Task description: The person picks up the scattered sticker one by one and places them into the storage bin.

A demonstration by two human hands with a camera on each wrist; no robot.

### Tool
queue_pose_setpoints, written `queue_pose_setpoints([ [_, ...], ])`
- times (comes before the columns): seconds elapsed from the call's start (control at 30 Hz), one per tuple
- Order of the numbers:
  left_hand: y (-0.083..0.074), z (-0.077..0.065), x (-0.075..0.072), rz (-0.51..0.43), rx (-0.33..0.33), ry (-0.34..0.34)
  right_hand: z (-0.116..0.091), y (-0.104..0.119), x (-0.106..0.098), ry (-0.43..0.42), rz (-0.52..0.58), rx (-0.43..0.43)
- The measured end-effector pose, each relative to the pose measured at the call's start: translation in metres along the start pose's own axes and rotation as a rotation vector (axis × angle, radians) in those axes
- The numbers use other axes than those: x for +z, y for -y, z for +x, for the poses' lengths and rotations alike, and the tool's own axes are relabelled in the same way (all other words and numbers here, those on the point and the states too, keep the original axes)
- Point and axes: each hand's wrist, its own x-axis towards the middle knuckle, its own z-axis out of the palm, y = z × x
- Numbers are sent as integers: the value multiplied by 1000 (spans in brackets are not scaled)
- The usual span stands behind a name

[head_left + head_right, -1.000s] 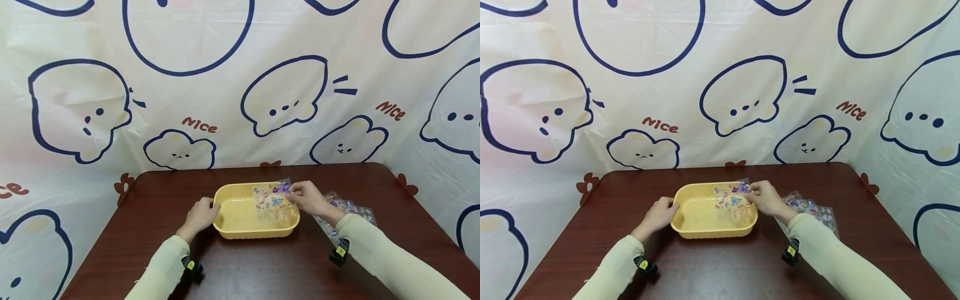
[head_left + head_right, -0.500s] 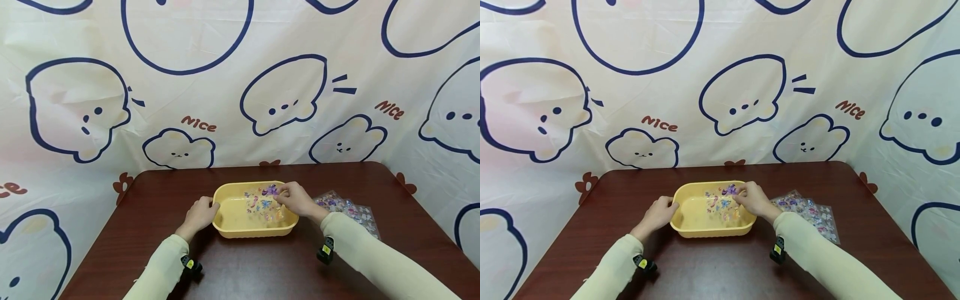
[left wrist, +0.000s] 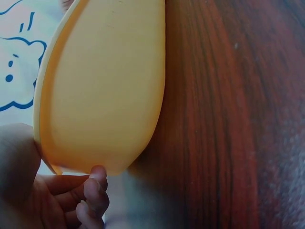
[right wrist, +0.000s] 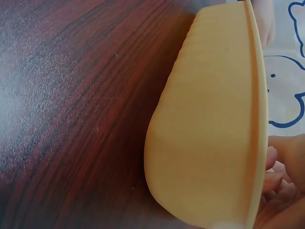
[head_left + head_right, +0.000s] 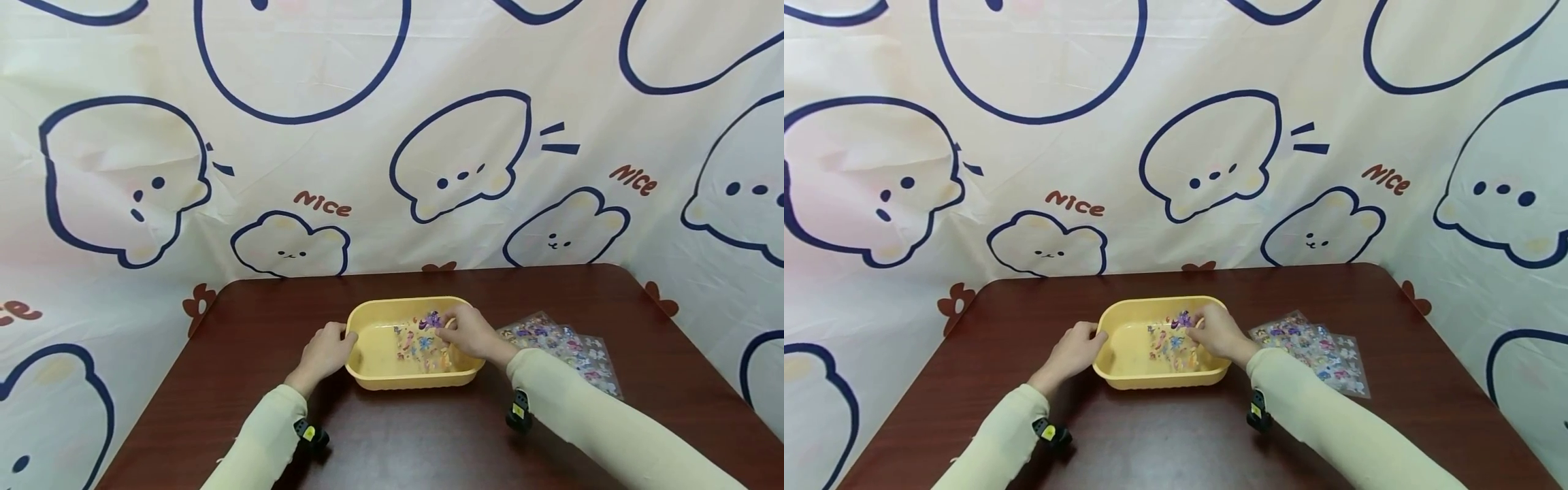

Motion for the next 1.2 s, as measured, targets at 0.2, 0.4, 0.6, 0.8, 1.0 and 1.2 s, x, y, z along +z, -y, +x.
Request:
queue_pose_setpoints([
  [0.2, -1, -1, 0, 6, 1, -1, 2, 0, 5, 0, -50, -22],
  [0.4, -2, -1, 0, 14, 10, -11, 4, 0, 11, -36, -154, -81],
  [0.6, -2, -2, 0, 15, 10, -10, 4, 3, 15, 2, -227, -15],
  [0.8, -2, -1, 0, 15, 10, -9, 1, 9, 17, 17, -297, 76],
  [1.0, -2, 0, 0, 23, 2, -6, 4, 10, 19, 27, -322, 121],
  [1.2, -2, 0, 0, 41, 4, -13, 6, 8, 20, 27, -358, 125],
])
